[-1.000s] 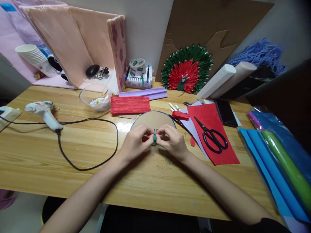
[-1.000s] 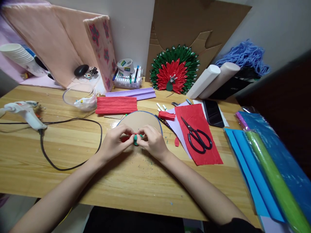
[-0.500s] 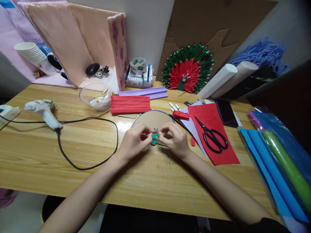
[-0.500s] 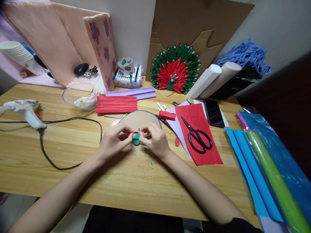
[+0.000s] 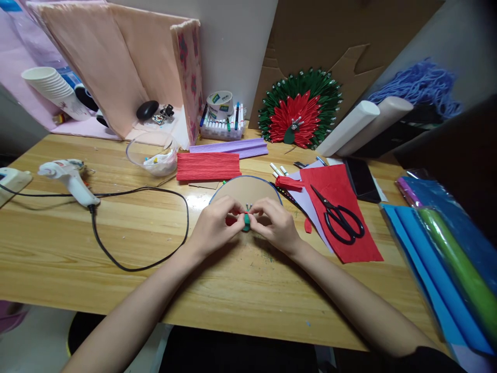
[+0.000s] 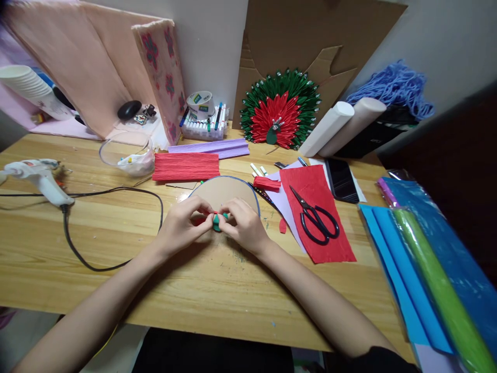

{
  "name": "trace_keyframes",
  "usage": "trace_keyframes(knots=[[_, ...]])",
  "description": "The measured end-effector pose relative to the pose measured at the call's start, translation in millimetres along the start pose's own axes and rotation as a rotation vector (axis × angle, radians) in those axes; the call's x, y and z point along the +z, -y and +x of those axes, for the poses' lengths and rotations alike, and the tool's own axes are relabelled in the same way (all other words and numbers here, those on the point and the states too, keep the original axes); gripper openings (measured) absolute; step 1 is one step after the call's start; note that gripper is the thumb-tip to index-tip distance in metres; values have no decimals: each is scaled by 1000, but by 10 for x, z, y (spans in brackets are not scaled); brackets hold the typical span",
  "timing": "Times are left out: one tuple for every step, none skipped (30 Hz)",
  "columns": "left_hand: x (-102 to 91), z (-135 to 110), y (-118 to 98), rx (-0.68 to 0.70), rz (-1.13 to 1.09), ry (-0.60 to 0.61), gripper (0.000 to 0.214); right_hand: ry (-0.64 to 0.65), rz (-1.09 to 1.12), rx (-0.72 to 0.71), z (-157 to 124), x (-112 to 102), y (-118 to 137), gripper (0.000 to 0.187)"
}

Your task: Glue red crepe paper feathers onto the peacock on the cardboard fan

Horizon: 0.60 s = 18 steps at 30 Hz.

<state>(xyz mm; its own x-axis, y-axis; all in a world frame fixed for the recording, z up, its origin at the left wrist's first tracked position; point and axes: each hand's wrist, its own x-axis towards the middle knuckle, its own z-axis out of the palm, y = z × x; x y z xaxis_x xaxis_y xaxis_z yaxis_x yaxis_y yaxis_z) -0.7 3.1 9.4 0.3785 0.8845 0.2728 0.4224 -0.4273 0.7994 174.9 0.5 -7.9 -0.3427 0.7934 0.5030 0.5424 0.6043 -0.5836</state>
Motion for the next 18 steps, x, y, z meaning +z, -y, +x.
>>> trace_keyframes(knots=[[-7,4,1,9,14,-9,2,-2,1,0,5,-6,4,5],[-15,8,3,18,30,-18,2,-4,2,0,9,-11,7,5],[-24,12,5,25,44,-25,2,-8,3,1,13,-15,8,5],[-33,15,7,28,57,-29,2,-11,4,2,15,-18,8,5],[-43,19,8,28,68,-29,2,-13,5,3,16,-21,7,5],[-54,23,8,27,79,-29,2,-16,4,4,17,-23,5,5],[-67,27,8,26,93,-32,2,-19,3,3,16,-25,2,5],[-82,32,7,26,108,-40,2,-24,1,3,16,-27,-1,6],[-97,38,7,25,123,-52,2,-28,0,4,16,-30,-4,6],[-114,44,7,23,138,-69,3,-34,0,6,16,-33,-7,6],[-130,51,9,16,149,-93,3,-41,1,9,17,-36,-9,6],[-144,57,12,3,153,-120,3,-46,4,15,18,-39,-10,5],[-154,63,17,-19,144,-145,3,-50,10,22,19,-42,-9,5],[-158,69,23,-51,121,-165,4,-54,15,27,21,-45,-8,5],[-157,74,30,-93,79,-169,6,-56,22,30,22,-46,-5,5],[-149,77,37,-143,20,-154,9,-58,27,29,22,-45,-2,5],[-136,80,43,-194,-52,-118,13,-61,31,24,22,-44,1,5],[-120,81,46,-242,-128,-70,18,-61,35,17,20,-42,5,5]])
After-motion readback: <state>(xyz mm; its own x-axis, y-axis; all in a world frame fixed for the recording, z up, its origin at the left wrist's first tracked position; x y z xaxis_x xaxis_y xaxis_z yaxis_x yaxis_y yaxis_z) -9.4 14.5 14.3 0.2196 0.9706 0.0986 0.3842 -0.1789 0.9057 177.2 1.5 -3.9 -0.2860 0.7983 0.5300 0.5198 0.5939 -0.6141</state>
